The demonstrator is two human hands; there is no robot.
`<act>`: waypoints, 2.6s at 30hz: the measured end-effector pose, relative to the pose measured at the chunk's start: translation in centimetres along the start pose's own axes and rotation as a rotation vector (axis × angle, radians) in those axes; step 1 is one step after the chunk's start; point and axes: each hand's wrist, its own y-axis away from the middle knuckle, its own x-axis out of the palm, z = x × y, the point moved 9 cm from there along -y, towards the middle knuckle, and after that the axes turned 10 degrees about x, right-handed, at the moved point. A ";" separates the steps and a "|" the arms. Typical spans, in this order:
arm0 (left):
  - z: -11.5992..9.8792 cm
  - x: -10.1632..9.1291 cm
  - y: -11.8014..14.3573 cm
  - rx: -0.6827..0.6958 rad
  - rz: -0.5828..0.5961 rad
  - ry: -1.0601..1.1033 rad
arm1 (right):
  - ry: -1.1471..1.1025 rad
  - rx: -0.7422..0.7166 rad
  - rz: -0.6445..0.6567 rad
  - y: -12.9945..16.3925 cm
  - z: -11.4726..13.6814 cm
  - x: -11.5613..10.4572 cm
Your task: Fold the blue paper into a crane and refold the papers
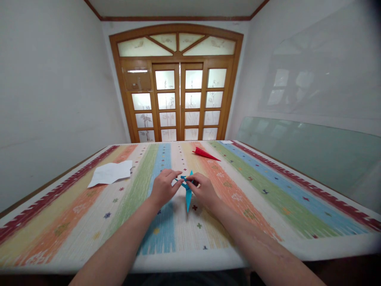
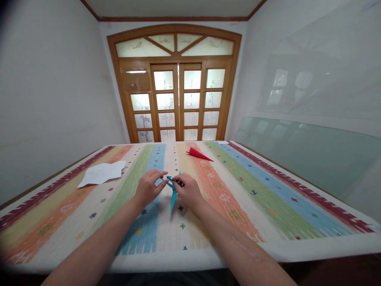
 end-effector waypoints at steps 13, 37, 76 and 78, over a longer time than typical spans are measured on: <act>0.1 1.0 0.2 -0.025 0.054 0.029 | 0.067 -0.089 0.025 0.3 1.7 0.2; 6.2 3.7 2.4 -0.618 -0.218 0.831 | -0.018 0.037 0.080 -0.1 0.3 0.5; 7.1 3.9 2.2 -0.556 -0.136 0.781 | -0.513 0.383 0.196 -1.1 -3.9 1.8; 7.5 3.5 2.4 -0.598 -0.180 0.794 | -0.543 0.417 0.158 -1.2 -4.8 1.5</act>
